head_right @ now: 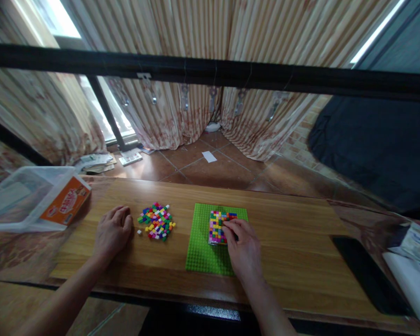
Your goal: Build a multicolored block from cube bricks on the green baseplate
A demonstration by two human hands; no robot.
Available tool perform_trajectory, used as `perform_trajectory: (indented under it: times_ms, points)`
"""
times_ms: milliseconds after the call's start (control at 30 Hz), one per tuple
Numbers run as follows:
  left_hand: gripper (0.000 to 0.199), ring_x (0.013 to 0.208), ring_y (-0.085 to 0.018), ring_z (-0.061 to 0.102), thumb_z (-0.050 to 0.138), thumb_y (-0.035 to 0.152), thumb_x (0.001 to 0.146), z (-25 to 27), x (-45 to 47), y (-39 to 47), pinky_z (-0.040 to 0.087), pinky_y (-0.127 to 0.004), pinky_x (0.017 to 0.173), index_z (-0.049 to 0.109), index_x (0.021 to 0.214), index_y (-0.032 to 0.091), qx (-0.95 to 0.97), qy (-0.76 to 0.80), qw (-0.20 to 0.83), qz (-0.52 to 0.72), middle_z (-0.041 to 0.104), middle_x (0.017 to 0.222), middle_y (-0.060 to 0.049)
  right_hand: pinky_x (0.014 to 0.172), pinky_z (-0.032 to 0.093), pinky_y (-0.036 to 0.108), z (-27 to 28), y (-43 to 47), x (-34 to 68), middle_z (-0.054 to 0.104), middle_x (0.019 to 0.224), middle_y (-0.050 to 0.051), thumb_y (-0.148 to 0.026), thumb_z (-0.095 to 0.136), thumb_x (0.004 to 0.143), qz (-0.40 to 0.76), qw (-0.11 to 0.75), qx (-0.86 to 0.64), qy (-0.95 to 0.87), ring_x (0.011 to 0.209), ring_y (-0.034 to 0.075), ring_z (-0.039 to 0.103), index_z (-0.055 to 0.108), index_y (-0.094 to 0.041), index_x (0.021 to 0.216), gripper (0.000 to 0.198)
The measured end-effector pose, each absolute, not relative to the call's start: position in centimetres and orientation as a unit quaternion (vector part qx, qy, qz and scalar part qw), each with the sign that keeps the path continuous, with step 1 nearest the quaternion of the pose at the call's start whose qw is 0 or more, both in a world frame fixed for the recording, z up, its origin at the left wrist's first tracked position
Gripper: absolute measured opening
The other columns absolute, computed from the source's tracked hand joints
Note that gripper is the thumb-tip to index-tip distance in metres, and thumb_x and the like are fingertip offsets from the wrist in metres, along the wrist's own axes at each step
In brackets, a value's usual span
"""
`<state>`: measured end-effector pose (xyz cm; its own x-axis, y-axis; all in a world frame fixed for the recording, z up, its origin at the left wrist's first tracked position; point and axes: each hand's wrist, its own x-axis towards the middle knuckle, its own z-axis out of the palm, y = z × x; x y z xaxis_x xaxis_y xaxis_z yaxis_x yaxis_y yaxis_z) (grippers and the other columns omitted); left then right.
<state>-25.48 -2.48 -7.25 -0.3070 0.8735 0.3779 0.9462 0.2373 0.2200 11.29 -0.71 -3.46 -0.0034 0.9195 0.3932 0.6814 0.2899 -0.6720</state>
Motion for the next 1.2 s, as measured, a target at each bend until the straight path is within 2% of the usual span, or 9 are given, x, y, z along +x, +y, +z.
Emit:
perform_trajectory:
  times_ms: [167, 333, 567, 967, 1200]
  points:
    - [0.042, 0.116, -0.03, 0.053, 0.038, 0.034, 0.09, -7.3, -25.5, -2.5, 0.039, -0.043, 0.104, 0.061, 0.117, 0.013, -0.581, -0.783, 0.087, -0.203, 0.061, 0.123, -0.015, 0.082, 0.049, 0.038, -3.4, -0.4, 11.0, 0.067, 0.096, 0.008, -0.045, 0.056, 0.087, 0.154, 0.417, -0.587, -0.676, 0.091, 0.022, 0.062, 0.071, -0.021, 0.09, 0.028]
    - [0.042, 0.116, -0.03, 0.053, 0.037, 0.034, 0.09, -7.2, -25.4, -2.5, 0.039, -0.042, 0.105, 0.061, 0.117, 0.013, -0.579, -0.786, 0.085, -0.197, 0.061, 0.123, -0.015, 0.083, 0.047, 0.038, -3.4, -0.2, 10.3, 0.067, 0.093, 0.007, -0.047, 0.059, 0.084, 0.14, 0.424, -0.602, -0.662, 0.089, 0.022, 0.061, 0.07, -0.021, 0.083, 0.028]
    - [0.041, 0.116, -0.029, 0.053, 0.038, 0.035, 0.09, -7.3, -25.4, -2.6, 0.039, -0.04, 0.104, 0.061, 0.116, 0.014, -0.58, -0.784, 0.091, -0.2, 0.061, 0.122, -0.014, 0.07, 0.046, 0.034, -3.2, 0.2, 10.1, 0.064, 0.08, 0.005, -0.053, 0.062, 0.079, 0.16, 0.425, -0.63, -0.63, 0.071, 0.019, 0.058, 0.067, -0.02, 0.071, 0.035]
    - [0.04, 0.115, -0.029, 0.054, 0.039, 0.032, 0.09, -7.1, -25.3, -2.6, 0.04, -0.041, 0.103, 0.062, 0.117, 0.013, -0.575, -0.789, 0.084, -0.2, 0.062, 0.122, -0.014, 0.07, 0.045, 0.033, -2.8, 0.3, 9.9, 0.061, 0.08, 0.004, -0.05, 0.063, 0.076, 0.199, 0.423, -0.632, -0.618, 0.073, 0.018, 0.058, 0.068, -0.02, 0.067, 0.032]
    - [0.039, 0.115, -0.029, 0.054, 0.041, 0.032, 0.089, -7.3, -25.2, -2.6, 0.039, -0.041, 0.104, 0.063, 0.115, 0.012, -0.572, -0.787, 0.083, -0.218, 0.061, 0.122, -0.015, 0.066, 0.044, 0.03, -1.3, -1.6, 10.1, 0.063, 0.077, 0.003, -0.046, 0.061, 0.082, 0.211, 0.505, -0.601, -0.583, 0.073, 0.017, 0.056, 0.066, -0.018, 0.075, 0.029]
